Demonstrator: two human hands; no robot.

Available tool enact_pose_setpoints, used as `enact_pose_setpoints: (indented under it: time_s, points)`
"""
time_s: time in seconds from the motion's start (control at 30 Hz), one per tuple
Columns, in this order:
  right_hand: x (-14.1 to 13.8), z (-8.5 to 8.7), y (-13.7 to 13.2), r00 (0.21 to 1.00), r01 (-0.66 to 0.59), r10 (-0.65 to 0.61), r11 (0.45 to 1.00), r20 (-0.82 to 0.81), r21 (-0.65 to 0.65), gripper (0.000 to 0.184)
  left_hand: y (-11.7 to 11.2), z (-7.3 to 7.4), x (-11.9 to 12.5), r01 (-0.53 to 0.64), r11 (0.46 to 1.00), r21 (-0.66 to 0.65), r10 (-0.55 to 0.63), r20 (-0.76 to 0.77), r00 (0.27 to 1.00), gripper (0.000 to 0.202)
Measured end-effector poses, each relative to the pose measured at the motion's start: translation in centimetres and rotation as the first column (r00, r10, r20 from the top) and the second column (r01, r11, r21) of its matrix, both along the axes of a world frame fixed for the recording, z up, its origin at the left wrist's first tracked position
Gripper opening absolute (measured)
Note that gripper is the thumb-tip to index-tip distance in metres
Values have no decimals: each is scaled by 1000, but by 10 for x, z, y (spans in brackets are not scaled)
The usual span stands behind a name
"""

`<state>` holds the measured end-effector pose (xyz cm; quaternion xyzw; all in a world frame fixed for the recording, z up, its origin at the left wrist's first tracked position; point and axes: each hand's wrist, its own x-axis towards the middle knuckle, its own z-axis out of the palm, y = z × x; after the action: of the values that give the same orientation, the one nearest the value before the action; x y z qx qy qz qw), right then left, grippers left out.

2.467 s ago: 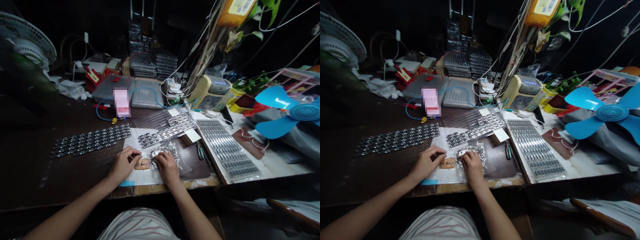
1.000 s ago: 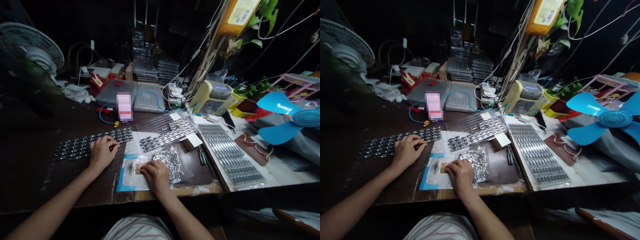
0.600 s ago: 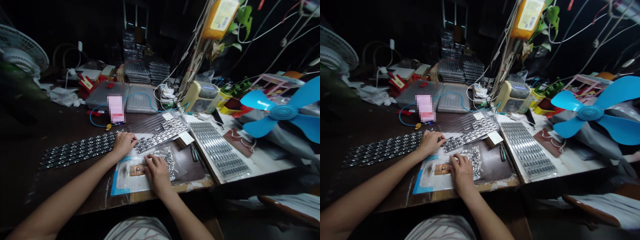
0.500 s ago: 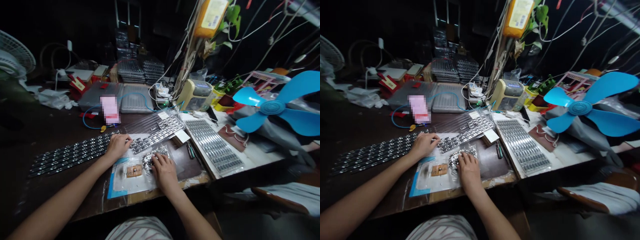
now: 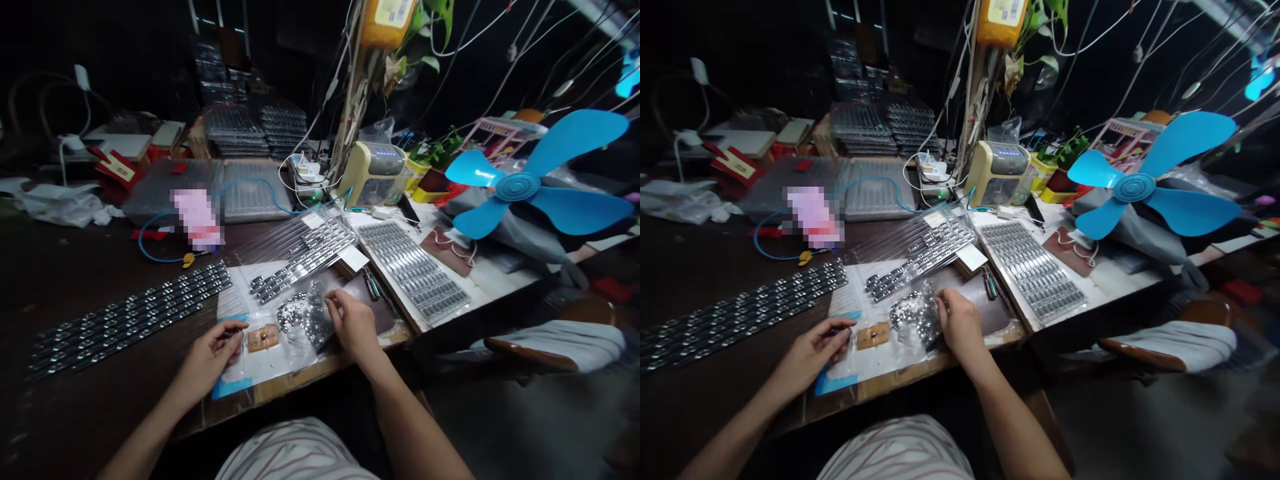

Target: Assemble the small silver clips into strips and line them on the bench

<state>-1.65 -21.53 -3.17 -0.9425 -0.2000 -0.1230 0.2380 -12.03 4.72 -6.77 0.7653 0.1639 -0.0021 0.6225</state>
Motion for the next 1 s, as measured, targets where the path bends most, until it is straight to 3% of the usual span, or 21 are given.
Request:
enact_pose_setpoints:
  time_s: [0.1, 0.23, 0.3, 0.4, 0.43, 0.5, 0.57, 0.6, 0.67, 0.73, 0.87, 1.0]
  points:
    - [1, 11, 11, 999, -40, 39, 997, 23, 68, 16, -4, -3, -1, -1, 1000, 20, 1, 17, 1000, 46]
    - [5, 12, 4, 999, -47, 49, 987, -7, 153, 22, -3, -6, 0, 1, 996, 91, -6, 48, 999, 42]
    - [6, 10, -3, 1000, 5, -7, 995, 17, 102, 23, -3, -7, 0, 14, 991, 134, -22, 65, 998, 38]
    - [4, 9, -5, 979, 87, -91, 996, 181, 27, 24, -3, -9, 1, 32, 975, 220, -58, 112, 992, 32]
    - [1, 9, -2, 973, 54, -60, 998, 225, 33, 24, -4, -9, 1, 36, 968, 249, -70, 130, 989, 30]
    - [-7, 6, 9, 965, -126, 114, 992, 235, 34, 22, -6, -8, 0, 43, 952, 303, -93, 155, 984, 28]
    - [-14, -2, 24, 930, -337, 341, 940, 136, -53, 20, -9, -5, 0, 52, 935, 352, -116, 163, 980, 27]
    - [-17, -8, 31, 930, -349, 357, 932, 82, -103, 21, -10, -4, -1, 58, 924, 379, -129, 164, 978, 27]
    - [-19, -20, 42, 950, -309, 314, 938, 6, -159, 30, -11, -1, -2, 61, 897, 437, -151, 173, 973, 26]
    - [-17, -32, 46, 965, -262, 262, 954, -17, -149, 28, -12, 2, -2, 51, 869, 493, -164, 189, 968, 23]
    - [-10, -45, 46, 974, -225, 227, 973, 23, -46, 7, -14, 1, 1, 17, 837, 546, -143, 189, 971, 16]
    - [-7, -47, 46, 973, -229, 226, 971, 47, 70, 9, -17, -3, 4, 21, 839, 544, -161, 210, 964, 14]
